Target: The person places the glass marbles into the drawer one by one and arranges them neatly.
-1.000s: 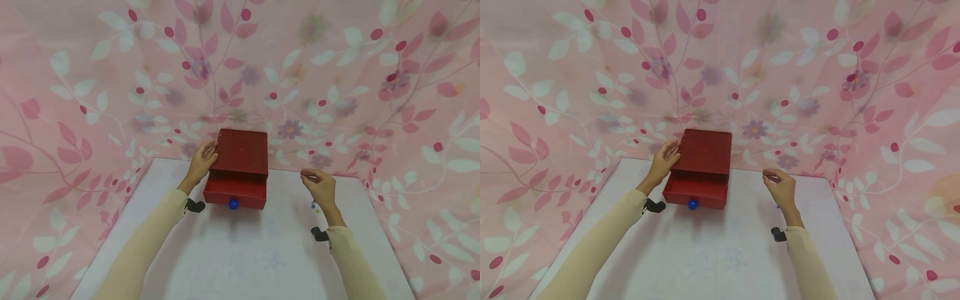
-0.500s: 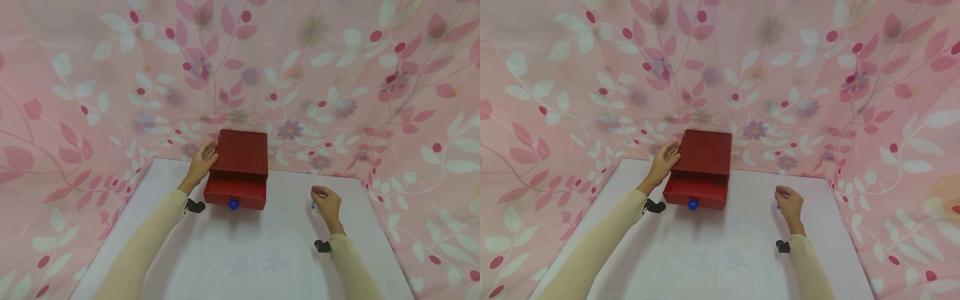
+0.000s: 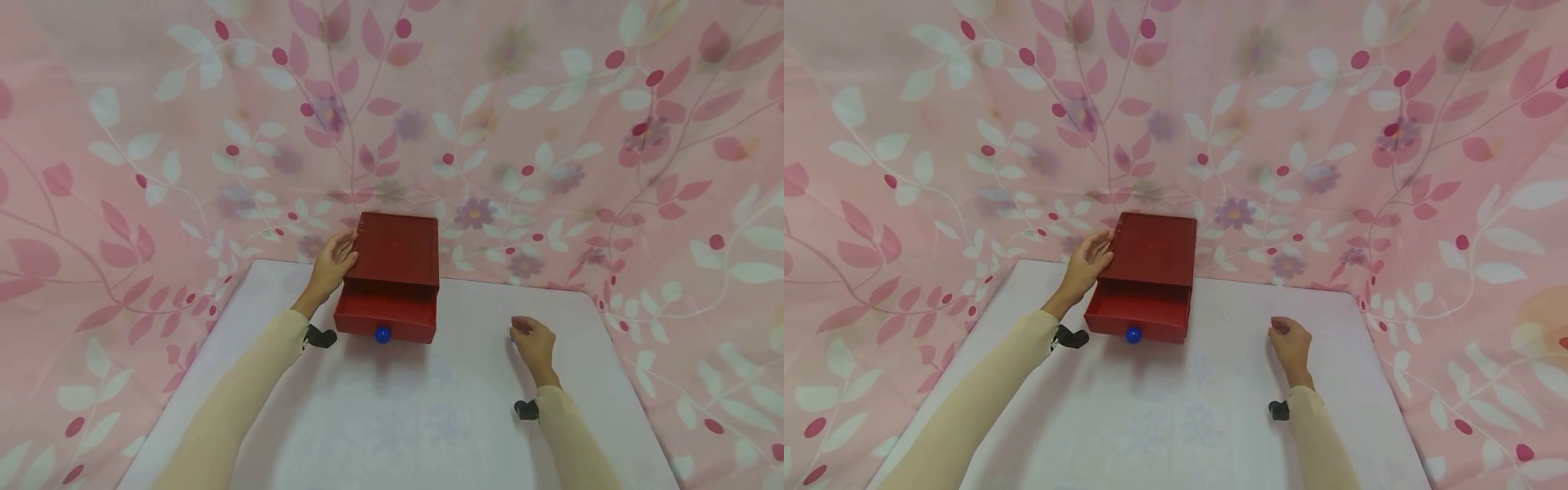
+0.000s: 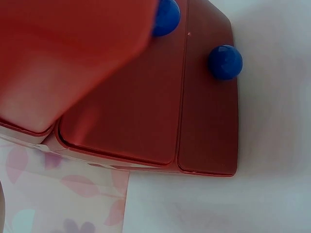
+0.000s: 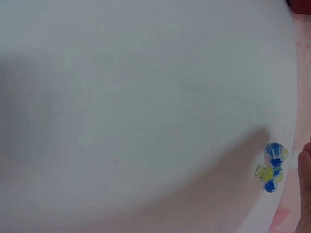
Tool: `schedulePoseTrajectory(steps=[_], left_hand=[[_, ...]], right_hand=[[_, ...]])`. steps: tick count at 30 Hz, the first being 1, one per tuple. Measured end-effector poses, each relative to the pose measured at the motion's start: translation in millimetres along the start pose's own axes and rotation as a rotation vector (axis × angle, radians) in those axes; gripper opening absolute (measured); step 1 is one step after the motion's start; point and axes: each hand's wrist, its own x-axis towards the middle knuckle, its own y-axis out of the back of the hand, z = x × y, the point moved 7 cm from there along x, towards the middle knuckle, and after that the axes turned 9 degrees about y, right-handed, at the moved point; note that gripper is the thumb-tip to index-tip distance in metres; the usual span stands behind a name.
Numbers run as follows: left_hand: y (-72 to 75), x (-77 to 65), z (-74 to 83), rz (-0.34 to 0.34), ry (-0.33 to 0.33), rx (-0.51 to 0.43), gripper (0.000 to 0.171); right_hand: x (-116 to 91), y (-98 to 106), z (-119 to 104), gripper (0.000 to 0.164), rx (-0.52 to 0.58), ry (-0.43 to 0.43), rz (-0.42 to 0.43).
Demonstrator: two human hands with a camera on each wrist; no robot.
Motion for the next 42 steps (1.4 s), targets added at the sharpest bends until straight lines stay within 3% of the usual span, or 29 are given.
schedulePoseTrajectory(steps=[11,25,35,42], left_hand=[[-3.7,1.6,0.9,-0.007,-0.001,-0.004,0.056],[-3.4,1.3,4.2,-0.008,-0.006,0.037,0.053],[-1.4,0.4,1.0,0.003,-0.026,0.001,0.052],[-1.6,-1.0,3.0,0.004,-0.005,0.009,0.052]], right_hand=[[-7,2,9,0.020,0.012,0.019,0.044],[-6,-3,24,0.021,-0.035,-0.053,0.019],[-14,-15,34,0.020,-0.040,-0.136,0.002],[-15,-15,28,0.019,-0.038,-0.119,0.025]])
